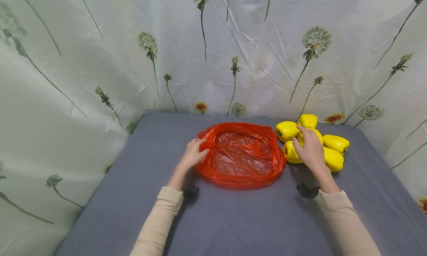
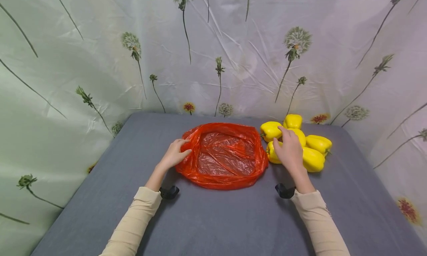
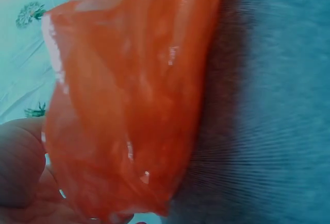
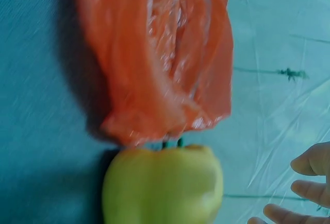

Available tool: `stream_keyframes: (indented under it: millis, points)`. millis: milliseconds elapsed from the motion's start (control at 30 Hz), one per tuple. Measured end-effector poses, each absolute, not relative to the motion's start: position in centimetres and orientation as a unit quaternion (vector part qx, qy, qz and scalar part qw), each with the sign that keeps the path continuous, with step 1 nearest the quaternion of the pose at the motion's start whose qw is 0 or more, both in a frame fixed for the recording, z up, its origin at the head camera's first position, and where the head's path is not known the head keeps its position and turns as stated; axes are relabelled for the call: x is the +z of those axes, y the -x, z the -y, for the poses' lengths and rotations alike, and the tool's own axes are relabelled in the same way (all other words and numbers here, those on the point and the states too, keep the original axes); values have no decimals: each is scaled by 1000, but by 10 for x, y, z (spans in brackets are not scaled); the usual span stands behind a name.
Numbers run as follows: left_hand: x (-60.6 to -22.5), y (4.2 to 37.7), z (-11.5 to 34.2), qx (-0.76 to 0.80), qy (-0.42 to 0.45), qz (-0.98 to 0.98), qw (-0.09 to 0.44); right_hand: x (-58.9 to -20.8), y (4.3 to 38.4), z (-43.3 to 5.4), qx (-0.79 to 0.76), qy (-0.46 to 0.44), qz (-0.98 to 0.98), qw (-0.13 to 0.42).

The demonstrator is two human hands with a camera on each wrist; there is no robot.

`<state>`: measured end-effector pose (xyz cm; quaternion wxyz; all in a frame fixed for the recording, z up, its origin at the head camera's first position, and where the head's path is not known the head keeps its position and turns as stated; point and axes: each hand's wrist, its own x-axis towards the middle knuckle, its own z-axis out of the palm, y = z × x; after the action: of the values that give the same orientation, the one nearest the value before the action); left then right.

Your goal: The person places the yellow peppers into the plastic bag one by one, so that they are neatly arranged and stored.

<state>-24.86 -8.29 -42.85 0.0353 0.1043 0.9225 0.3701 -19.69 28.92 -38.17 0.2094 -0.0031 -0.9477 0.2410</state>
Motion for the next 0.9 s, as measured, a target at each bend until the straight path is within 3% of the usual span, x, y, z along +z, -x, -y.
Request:
stream_keyframes:
  millis: [300, 633, 900]
  points:
    - [-442, 245, 89, 403, -104, -908, 33, -390, 197, -311, 261, -13, 949, 176]
    - [-451, 241, 93, 428, -104, -898, 4, -404, 204, -324, 263, -59, 961, 64]
    - [-455, 242, 94, 435, -99, -895, 12, -407, 200, -323, 231, -57, 971, 25]
